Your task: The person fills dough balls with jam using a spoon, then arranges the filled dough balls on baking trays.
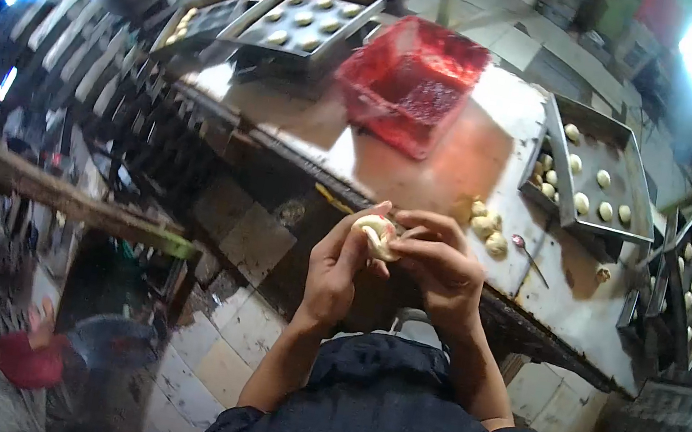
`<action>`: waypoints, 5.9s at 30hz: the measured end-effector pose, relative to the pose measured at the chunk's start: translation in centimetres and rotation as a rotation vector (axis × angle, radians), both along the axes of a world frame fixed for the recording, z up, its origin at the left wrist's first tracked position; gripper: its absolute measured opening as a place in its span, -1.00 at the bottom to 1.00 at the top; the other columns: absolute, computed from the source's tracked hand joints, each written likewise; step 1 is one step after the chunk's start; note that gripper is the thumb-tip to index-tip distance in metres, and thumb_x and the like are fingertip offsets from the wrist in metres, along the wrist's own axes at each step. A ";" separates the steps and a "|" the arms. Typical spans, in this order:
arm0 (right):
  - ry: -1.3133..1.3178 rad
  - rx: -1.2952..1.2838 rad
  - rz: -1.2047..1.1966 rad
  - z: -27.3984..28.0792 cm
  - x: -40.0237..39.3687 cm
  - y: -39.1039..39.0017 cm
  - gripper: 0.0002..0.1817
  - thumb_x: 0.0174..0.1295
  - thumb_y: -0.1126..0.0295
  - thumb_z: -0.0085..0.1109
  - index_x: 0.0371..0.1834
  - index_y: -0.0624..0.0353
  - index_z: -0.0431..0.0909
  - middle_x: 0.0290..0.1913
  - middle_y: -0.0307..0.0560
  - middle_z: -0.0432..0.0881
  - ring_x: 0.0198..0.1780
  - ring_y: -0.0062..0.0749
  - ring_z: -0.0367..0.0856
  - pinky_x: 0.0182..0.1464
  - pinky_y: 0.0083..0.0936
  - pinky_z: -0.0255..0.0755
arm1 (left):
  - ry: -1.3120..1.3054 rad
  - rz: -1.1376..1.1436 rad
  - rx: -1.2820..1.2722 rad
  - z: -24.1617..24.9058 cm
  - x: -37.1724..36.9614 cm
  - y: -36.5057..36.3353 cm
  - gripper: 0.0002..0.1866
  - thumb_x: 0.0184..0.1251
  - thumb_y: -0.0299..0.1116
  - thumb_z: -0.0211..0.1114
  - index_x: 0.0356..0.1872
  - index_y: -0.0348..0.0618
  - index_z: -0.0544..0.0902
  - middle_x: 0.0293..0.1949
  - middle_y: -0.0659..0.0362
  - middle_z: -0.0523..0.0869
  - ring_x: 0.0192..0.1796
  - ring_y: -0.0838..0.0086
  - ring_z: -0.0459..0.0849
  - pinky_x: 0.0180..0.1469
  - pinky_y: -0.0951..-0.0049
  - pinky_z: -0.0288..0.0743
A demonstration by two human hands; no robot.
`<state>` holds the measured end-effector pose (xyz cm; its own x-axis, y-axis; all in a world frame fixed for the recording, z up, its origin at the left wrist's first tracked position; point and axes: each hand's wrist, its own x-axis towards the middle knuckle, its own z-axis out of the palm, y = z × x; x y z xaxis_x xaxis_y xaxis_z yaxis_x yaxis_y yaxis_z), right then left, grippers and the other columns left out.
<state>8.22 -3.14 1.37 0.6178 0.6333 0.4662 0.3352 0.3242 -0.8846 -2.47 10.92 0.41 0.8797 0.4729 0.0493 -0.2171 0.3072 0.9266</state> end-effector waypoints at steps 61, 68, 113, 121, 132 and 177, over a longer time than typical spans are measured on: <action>1.200 0.361 -0.586 -11.2 17.4 -20.3 -0.64 0.59 0.25 0.16 0.27 0.26 0.58 0.06 -0.09 0.76 -0.01 -0.40 0.77 0.04 -0.46 0.69 | -0.052 -0.606 0.409 -8.0 31.0 -21.4 -0.37 0.64 -0.51 0.03 0.67 -0.21 0.15 0.33 -0.16 0.68 0.48 0.15 0.54 0.58 0.27 0.16; 1.139 0.338 -0.208 -5.9 24.4 -29.6 -0.61 0.62 0.27 0.09 0.28 0.38 0.55 0.11 0.08 0.74 0.07 -0.20 0.79 0.14 -0.22 0.71 | -0.269 -0.868 0.636 -4.2 38.1 -22.1 -0.35 0.39 -0.36 0.44 0.52 0.07 0.54 0.75 -0.08 -0.09 0.75 0.03 -0.07 0.69 0.10 -0.11; 0.760 -0.341 -0.467 -21.0 18.4 -6.4 -0.76 0.54 0.48 0.14 0.11 0.45 0.48 -0.11 0.14 0.73 -0.18 -0.26 0.81 -0.15 -0.41 0.73 | 0.703 -0.524 0.649 -23.4 20.8 -0.8 -0.49 0.39 -0.09 0.37 -0.02 -0.48 0.71 -0.11 -0.31 0.79 0.06 -0.10 0.78 0.14 0.07 0.59; 1.156 -0.040 -0.160 -19.4 17.9 -11.7 -0.85 0.55 0.51 0.11 0.06 0.37 0.48 -0.06 0.09 0.68 -0.20 -0.23 0.76 -0.20 -0.31 0.69 | 0.674 -0.360 -0.323 -16.7 11.8 2.7 -0.67 0.64 -0.19 0.20 0.22 -0.15 0.58 0.01 0.25 0.65 0.04 0.51 0.62 0.07 0.40 0.58; 0.028 -0.377 -0.808 -12.7 18.7 -12.3 -0.53 0.55 0.25 0.06 0.30 0.44 0.51 -0.07 0.18 0.63 -0.16 0.00 0.59 -0.05 -0.18 0.52 | 0.583 -0.408 -0.147 -12.6 24.5 -13.9 -0.68 0.61 -0.38 0.27 0.24 -0.29 0.60 -0.03 0.14 0.76 -0.08 0.49 0.75 -0.03 0.40 0.70; 0.396 -0.084 -0.440 -5.1 22.8 7.8 -0.92 0.48 0.66 0.18 -0.08 0.27 0.52 -0.19 -0.19 0.66 -0.26 -0.66 0.55 -0.19 -0.68 0.46 | 0.181 -0.296 -0.311 -4.6 29.6 9.0 -0.65 0.70 -0.28 0.18 0.18 -0.40 0.65 0.04 0.04 0.80 0.06 0.39 0.78 0.20 0.37 0.66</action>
<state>30.99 4.66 -3.70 0.9469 0.3035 0.1062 0.0615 0.1531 -0.9863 27.17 19.95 -4.15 0.9605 0.1678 -0.2219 0.0788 0.6010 0.7954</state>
